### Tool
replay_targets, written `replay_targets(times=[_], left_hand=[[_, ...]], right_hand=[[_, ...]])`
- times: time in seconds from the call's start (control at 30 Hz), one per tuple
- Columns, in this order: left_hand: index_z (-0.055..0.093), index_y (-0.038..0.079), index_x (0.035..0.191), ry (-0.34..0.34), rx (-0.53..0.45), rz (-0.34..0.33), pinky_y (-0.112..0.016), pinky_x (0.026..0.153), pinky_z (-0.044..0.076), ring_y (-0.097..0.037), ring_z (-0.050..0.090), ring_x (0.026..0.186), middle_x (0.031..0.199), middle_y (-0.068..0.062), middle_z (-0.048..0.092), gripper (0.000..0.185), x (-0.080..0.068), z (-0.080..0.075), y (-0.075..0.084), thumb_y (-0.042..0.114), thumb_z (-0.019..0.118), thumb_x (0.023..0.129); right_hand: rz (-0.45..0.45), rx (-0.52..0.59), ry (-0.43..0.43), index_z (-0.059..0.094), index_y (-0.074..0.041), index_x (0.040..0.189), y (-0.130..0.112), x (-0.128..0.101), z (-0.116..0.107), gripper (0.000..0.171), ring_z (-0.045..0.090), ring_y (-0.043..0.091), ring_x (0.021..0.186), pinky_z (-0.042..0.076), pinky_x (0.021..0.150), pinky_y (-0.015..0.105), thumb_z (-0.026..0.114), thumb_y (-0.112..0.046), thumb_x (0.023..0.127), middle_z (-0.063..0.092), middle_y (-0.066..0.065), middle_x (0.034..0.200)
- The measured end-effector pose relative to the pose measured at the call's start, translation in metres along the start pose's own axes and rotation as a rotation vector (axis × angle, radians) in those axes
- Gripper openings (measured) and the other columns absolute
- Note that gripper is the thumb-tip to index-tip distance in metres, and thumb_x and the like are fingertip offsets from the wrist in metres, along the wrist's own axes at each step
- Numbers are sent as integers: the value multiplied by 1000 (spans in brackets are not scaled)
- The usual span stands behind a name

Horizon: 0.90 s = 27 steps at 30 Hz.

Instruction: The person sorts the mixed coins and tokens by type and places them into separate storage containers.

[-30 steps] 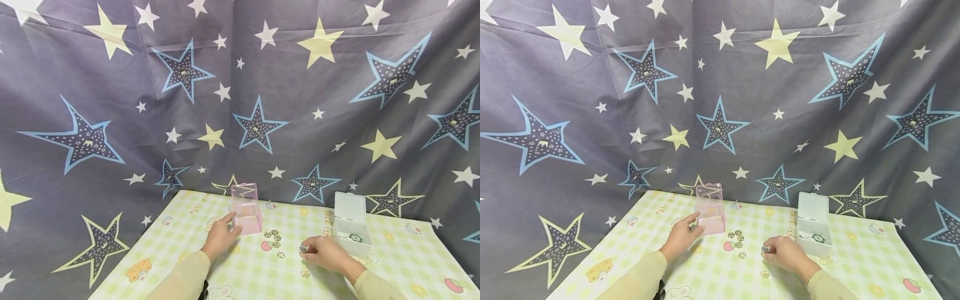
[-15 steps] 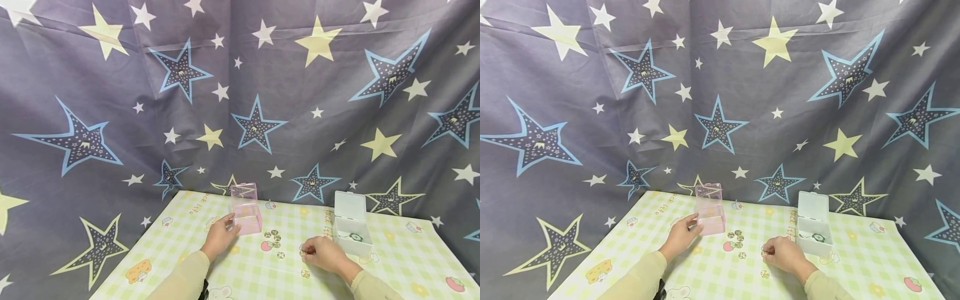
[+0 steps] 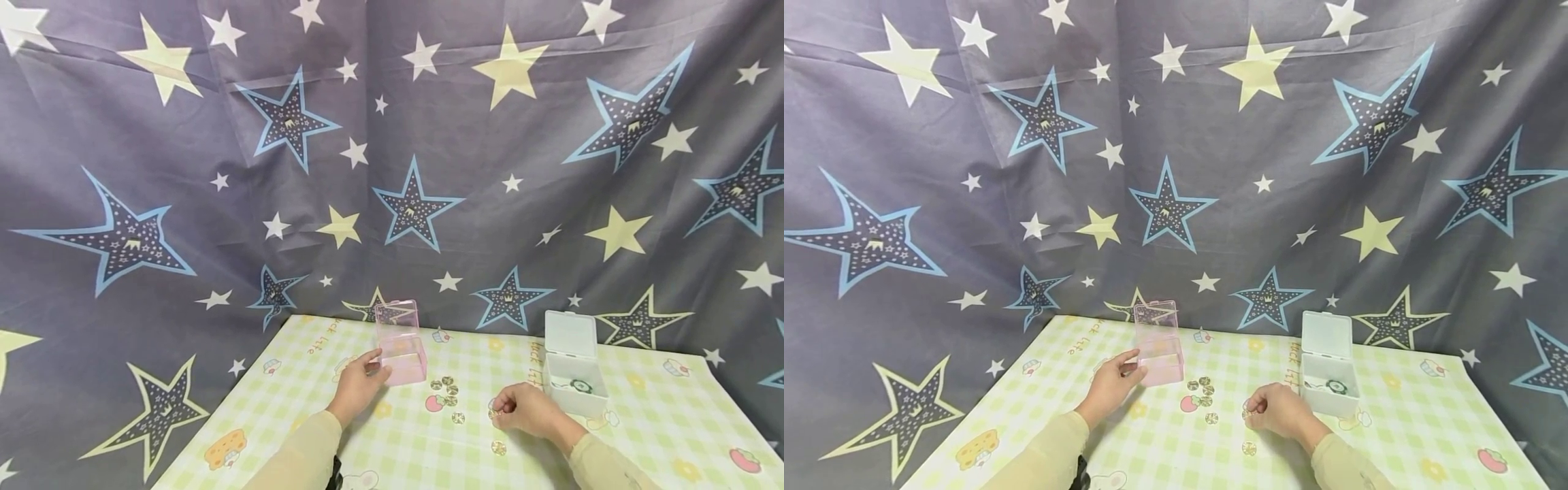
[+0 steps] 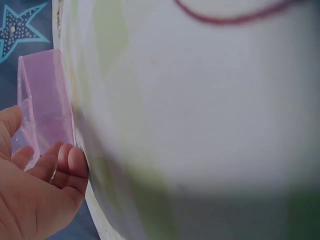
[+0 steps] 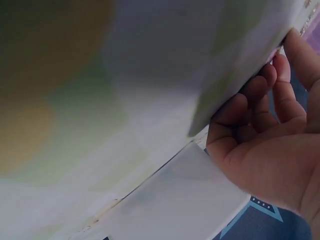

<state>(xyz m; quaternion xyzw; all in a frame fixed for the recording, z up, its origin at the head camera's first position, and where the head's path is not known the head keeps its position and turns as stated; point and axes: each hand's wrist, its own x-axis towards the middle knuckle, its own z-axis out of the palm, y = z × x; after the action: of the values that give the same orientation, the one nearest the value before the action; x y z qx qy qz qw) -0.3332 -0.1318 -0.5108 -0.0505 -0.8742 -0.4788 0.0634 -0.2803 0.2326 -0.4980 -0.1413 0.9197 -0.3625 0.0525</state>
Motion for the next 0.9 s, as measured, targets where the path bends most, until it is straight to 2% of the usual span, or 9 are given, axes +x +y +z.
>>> replay_targets(times=[0.17,0.27,0.43,0.53,0.7,0.9], left_hand=[[58,6,152,-45,-25,13,-42,89,66,-42,69,127,138,-25,70,56,2,-2,-4,27,73,103],[58,7,153,-76,-58,10,-41,90,65,-40,68,129,140,-25,68,57,4,-4,-6,28,73,103],[57,9,154,-111,-106,-12,-42,95,64,-36,69,129,138,-22,70,56,5,-7,-7,29,72,104],[57,9,155,-126,-129,-16,-42,95,64,-34,72,123,133,-21,74,56,5,-8,-8,28,72,104],[57,8,154,-128,-136,10,-38,87,65,-31,77,113,125,-20,78,56,5,-8,-10,26,73,103],[59,9,153,-122,-138,29,-38,85,65,-33,74,116,126,-20,77,53,5,-8,-9,23,72,104]], right_hand=[[91,36,-14,72,-6,86,-10,3,-2,18,54,14,74,45,68,25,89,-4,79,62,-1,76],[145,15,2,72,-6,84,-16,5,-2,20,54,14,73,44,69,27,90,-2,76,61,-1,74],[174,17,18,71,-6,84,-18,7,1,23,53,15,73,44,70,28,90,0,72,59,-1,74],[139,32,16,70,-5,85,-15,6,1,23,53,15,74,44,70,26,89,1,73,60,-1,76],[11,90,-15,69,-3,88,-6,3,0,22,54,12,72,44,66,21,87,1,76,63,0,77],[-57,136,-51,68,-4,91,3,3,1,19,54,6,68,43,63,20,84,1,82,65,1,77]])
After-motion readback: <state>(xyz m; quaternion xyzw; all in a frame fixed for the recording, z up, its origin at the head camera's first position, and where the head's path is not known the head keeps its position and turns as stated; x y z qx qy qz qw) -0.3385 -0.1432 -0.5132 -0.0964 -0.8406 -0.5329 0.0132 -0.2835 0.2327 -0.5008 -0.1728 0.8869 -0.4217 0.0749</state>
